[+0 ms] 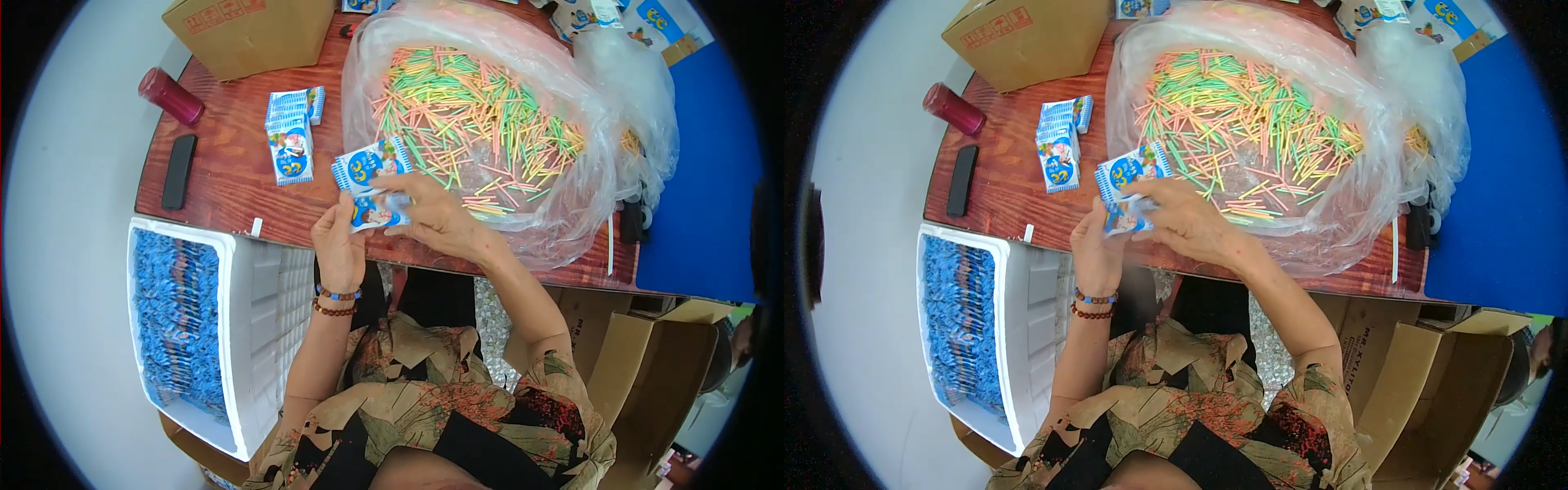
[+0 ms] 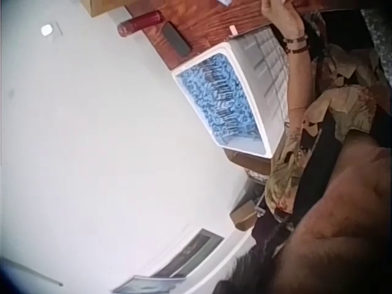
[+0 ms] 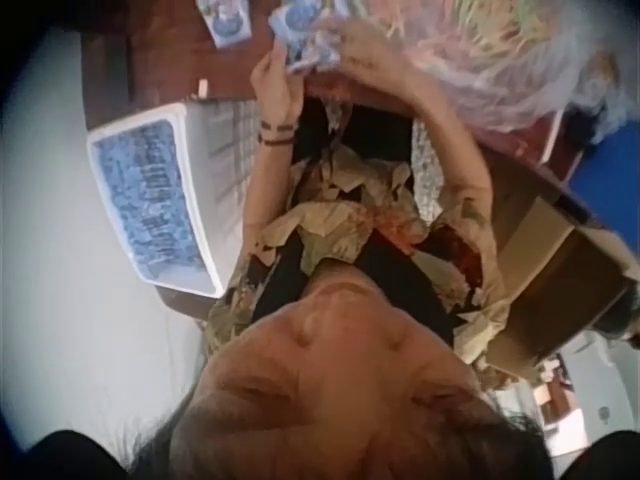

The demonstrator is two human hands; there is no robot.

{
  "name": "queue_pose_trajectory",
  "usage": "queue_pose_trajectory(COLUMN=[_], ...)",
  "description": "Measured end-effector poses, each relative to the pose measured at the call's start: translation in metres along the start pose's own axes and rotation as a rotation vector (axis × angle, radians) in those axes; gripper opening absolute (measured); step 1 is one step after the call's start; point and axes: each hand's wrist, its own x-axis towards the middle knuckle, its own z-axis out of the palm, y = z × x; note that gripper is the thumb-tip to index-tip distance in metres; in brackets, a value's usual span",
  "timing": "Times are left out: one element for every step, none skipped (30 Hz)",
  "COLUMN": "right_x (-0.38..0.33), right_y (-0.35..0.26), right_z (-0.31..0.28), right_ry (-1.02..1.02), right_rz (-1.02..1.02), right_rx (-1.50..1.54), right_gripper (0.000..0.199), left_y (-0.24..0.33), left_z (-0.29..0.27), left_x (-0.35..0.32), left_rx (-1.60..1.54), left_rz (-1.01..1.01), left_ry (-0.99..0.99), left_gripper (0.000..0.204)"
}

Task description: Packing colorful plastic straws into blue packets and organizing them in a bin.

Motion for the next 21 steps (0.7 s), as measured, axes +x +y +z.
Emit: queue_pose_trajectory(right_x=[0.000,0.001,0.001,-0.002,-0.002,-0.003,-0.003,-0.003,-0.003,-0.004,-0.005,-0.005,-0.005,-0.008,-0.015,-0.023,-0.031,-0.039,-0.050,-0.057,-0.055], right_y=[-0.002,-0.008,-0.010,-0.004,-0.003,-0.003,-0.002,0.001,0.006,0.009,0.009,0.007,0.007,0.009,0.019,0.033,0.046,0.061,0.079,0.092,0.096], right_z=[-0.002,-0.005,-0.007,-0.007,-0.011,-0.014,-0.016,-0.019,-0.021,-0.023,-0.026,-0.029,-0.032,-0.040,-0.051,-0.063,-0.077,-0.095,-0.116,-0.134,-0.143], right_ry=[0.003,-0.027,-0.058,-0.019,-0.018,-0.026,-0.033,-0.030,-0.015,-0.001,0.001,-0.042,-0.084,-0.040,0.059,0.157,0.236,0.318,0.285,0.248,0.244], right_rz=[0.002,0.015,0.029,-0.015,-0.013,0.020,0.053,0.060,0.046,0.032,0.038,0.110,0.183,0.241,0.298,0.353,0.411,0.470,0.444,0.416,0.418], right_rx=[-0.008,0.032,0.072,0.079,0.075,0.120,0.165,0.157,0.159,0.162,0.156,0.251,0.348,0.368,0.283,0.197,0.050,-0.107,-0.343,-0.578,-0.579], right_gripper=[0.026,0.027,0.028,0.027,0.027,0.025,0.023,0.023,0.020,0.016,0.016,0.016,0.017,0.018,0.018,0.019,0.016,0.013,0.013,0.013,0.013], left_y=[-0.001,-0.003,-0.006,-0.009,-0.012,-0.014,-0.015,-0.017,-0.018,-0.018,-0.015,-0.012,-0.010,-0.008,-0.006,-0.004,-0.002,-0.002,-0.003,-0.005,-0.006], left_z=[0.000,0.003,0.003,0.002,0.001,0.000,-0.001,0.000,0.001,0.001,0.000,-0.001,-0.007,-0.016,-0.018,-0.018,-0.016,-0.014,-0.012,-0.012,-0.017], left_x=[-0.001,-0.003,-0.003,-0.003,-0.003,-0.002,-0.002,-0.001,0.000,0.000,0.001,0.002,0.004,0.006,0.006,0.004,0.002,0.001,0.001,0.002,0.003], left_rx=[0.015,0.015,0.014,0.013,0.012,0.010,0.042,0.072,0.069,0.087,0.107,0.087,0.084,0.075,0.067,0.080,0.077,0.076,0.075,0.072,0.089], left_rz=[0.032,0.017,0.013,0.026,0.041,0.039,0.049,0.055,0.047,0.075,0.106,0.110,0.103,0.158,0.215,0.189,0.188,0.169,0.151,0.144,0.158], left_ry=[0.018,0.078,0.073,0.068,0.064,0.061,0.080,0.094,0.085,0.099,0.117,0.181,0.177,0.140,0.108,0.122,0.128,0.159,0.188,0.184,0.172], left_gripper=[0.020,0.022,0.022,0.022,0.023,0.023,0.024,0.024,0.024,0.024,0.024,0.024,0.024,0.024,0.024,0.025,0.025,0.025,0.025,0.025,0.026])
